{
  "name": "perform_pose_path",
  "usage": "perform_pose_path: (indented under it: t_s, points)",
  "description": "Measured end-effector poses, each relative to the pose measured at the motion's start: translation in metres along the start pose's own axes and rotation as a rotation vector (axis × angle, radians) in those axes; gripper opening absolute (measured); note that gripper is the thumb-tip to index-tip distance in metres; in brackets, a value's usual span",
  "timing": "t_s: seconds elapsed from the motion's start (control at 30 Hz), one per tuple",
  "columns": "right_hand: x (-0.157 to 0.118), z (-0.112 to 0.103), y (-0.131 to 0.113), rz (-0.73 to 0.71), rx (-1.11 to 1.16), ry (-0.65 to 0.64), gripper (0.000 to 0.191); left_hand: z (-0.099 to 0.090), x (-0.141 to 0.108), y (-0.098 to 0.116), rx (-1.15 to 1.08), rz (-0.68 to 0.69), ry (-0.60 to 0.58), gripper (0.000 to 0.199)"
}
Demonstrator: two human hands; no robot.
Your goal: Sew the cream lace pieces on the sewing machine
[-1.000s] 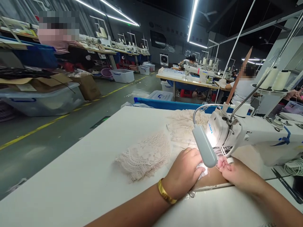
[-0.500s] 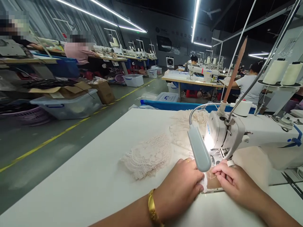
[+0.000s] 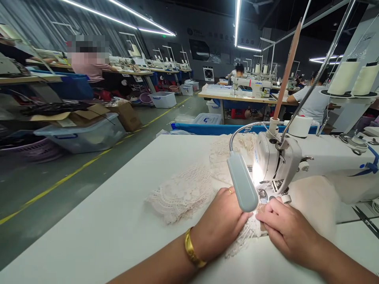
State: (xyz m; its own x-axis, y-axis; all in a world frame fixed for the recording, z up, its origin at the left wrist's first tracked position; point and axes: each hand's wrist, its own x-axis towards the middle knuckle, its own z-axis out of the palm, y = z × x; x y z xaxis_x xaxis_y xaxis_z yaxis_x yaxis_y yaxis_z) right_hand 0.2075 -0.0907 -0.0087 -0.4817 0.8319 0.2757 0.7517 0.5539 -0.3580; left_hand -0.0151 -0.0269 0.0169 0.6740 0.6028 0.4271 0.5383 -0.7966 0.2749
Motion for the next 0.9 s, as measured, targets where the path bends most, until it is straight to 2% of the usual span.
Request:
perform_pose_path:
  t_s: [0.2,0.43,0.57,0.8,0.9]
  points:
    - [0.002,0.002,0.001,0.014,-0.026,0.055,0.026,0.006,0.001,-0.004,0.008,0.034,0.006,0.02]
    - [0.003,0.007,0.003,0.016,-0.099,0.085,0.034,0.009,0.003,-0.007,0.069,0.069,0.03,0.025]
    - [0.003,0.008,0.004,0.009,-0.11,0.099,0.034,0.009,0.003,-0.005,0.059,0.078,0.014,0.016]
    - [0.003,0.01,0.004,0.023,-0.129,0.131,0.033,0.026,0.002,-0.017,0.027,0.127,0.106,0.017]
    - [0.004,0.011,0.004,0.021,-0.148,0.155,0.034,0.023,0.005,-0.017,0.015,0.118,0.072,0.02]
